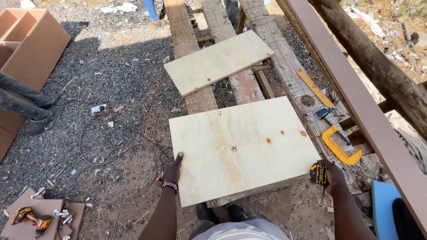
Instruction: Measuring wood panels with a tape measure and pencil, then cutting them with a circular saw.
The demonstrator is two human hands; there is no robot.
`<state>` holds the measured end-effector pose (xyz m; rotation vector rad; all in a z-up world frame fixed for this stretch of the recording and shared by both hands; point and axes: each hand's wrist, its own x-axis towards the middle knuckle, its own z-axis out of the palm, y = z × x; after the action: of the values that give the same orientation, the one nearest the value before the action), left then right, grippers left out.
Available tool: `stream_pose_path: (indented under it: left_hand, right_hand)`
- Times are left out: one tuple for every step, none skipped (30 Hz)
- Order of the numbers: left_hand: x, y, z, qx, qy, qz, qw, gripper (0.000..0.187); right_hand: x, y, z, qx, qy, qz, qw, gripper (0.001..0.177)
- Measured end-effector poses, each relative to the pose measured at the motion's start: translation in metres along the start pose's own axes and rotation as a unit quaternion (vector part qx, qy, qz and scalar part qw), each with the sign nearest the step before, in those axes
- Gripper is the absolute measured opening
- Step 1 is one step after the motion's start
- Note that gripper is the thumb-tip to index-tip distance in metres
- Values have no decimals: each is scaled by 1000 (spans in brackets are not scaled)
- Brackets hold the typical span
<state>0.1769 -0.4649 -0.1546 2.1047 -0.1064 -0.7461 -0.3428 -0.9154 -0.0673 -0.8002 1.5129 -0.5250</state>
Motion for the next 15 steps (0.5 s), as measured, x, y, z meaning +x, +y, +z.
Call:
stream_pose_path:
  left_hand:
    - [-9, 7, 2, -2, -2, -2, 1000, 111]
    - [-13, 20, 4, 1, -1, -10, 1000, 113]
    - [-17, 33, 6, 4, 0, -17, 1000, 115]
    - [-9, 33, 13, -2, 5, -11, 1000, 115]
    - [-3, 33, 20, -42, 32, -32, 998, 93]
    - [-3, 24, 20, -77, 60, -58, 993, 83]
    - [4, 34, 16, -78, 66, -56, 993, 83]
    - [5, 40, 16, -62, 45, -46, 996, 83]
    - [5, 46, 16, -46, 25, -35, 998, 91]
    - [12, 44, 16, -50, 31, -30, 998, 91]
    - [20, 43, 16, -25, 31, -27, 999, 88]
    - [25, 39, 18, -1, 29, -27, 999, 86]
    - [19, 44, 19, -5, 34, -24, 999, 86]
    - [15, 51, 18, 22, 85, 46, 995, 62]
    - [11, 59, 18, 49, 137, 114, 983, 70]
  right_hand:
    - [4, 6, 3, -3, 2, 0, 1000, 61]
    - [13, 6, 10, 9, 27, 18, 999, 63]
    - [22, 5, 17, 21, 52, 37, 998, 64]
    - [16, 0, 25, 22, 47, 28, 998, 64]
    - [10, -4, 32, 69, 106, 27, 992, 60]
    - [-1, 4, 39, 115, 163, 34, 979, 56]
    - [-4, 4, 50, 115, 157, 33, 980, 56]
    - [-9, 4, 55, 112, 221, 38, 968, 70]
    - [-15, 4, 59, 108, 284, 42, 952, 85]
    - [-7, 12, 60, 111, 277, 38, 954, 85]
    - [2, 19, 61, 56, 343, 2, 938, 82]
    - [10, 28, 59, -1, 408, -34, 912, 79]
    - [11, 32, 62, 1, 403, -38, 914, 79]
    - [11, 38, 67, -1, 362, -86, 928, 75]
    - [11, 43, 71, -2, 321, -134, 938, 71]
